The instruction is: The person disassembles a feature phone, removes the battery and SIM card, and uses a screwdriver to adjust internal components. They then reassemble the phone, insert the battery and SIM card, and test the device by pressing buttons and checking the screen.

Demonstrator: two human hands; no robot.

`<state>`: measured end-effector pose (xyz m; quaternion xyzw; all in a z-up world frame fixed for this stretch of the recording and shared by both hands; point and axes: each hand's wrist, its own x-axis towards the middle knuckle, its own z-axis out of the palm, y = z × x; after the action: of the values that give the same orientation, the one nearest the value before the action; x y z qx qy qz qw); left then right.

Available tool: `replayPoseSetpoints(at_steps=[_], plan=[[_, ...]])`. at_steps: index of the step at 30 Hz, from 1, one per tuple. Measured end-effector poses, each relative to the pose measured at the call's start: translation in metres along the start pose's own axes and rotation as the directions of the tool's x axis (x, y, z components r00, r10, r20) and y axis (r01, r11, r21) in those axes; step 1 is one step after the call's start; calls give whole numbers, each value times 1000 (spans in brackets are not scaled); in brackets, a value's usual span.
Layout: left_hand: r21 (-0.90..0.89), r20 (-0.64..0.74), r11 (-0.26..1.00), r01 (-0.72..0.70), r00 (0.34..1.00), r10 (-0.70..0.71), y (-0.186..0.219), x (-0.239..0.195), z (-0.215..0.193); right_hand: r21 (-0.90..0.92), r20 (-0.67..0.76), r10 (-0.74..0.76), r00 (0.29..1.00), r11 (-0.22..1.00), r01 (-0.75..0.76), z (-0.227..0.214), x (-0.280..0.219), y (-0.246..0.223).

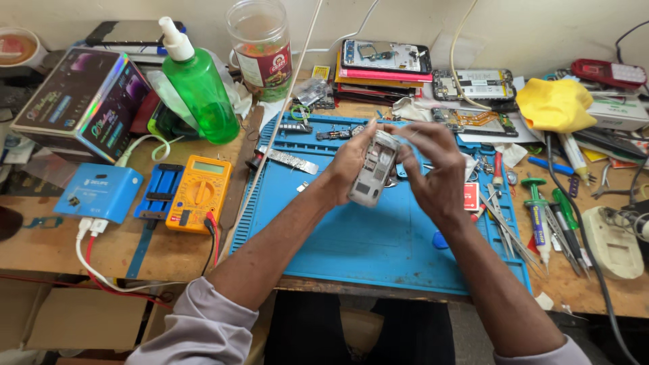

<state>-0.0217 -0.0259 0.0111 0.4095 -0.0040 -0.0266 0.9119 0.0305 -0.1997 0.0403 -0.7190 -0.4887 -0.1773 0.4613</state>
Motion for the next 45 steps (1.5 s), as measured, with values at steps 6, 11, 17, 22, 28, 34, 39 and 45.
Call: replayPoseSetpoints(at_steps=[6,11,17,22,28,34,39,45], plan=[[409,79,910,69,991,-111,15,-11,9,324,228,341,912,857,-401,1,12,11],[490,97,865,-110,993,71,35,-5,-12,692,48,557,829,580,-430,-18,10,18],[299,-145,887,-352,902,407,22,4,-20,625,261,471,842,583,-520,-23,22,16],[200,-113,858,-472,859,499,22,6,-13,502,178,426,887,736,-454,-35,24,17],[393,-93,816,-424,865,494,33,2,-22,253,-124,400,908,898,-361,-119,-13,15],[393,-124,890,-231,946,300,24,1,-15,-324,64,525,849,816,-479,-144,-33,5],[516,-44,846,-132,983,180,9,7,-5,-600,246,336,909,789,-129,-127,-43,2],[661,86,735,-155,988,131,-2,2,-11,-578,239,445,863,779,-242,-87,-38,-4]])
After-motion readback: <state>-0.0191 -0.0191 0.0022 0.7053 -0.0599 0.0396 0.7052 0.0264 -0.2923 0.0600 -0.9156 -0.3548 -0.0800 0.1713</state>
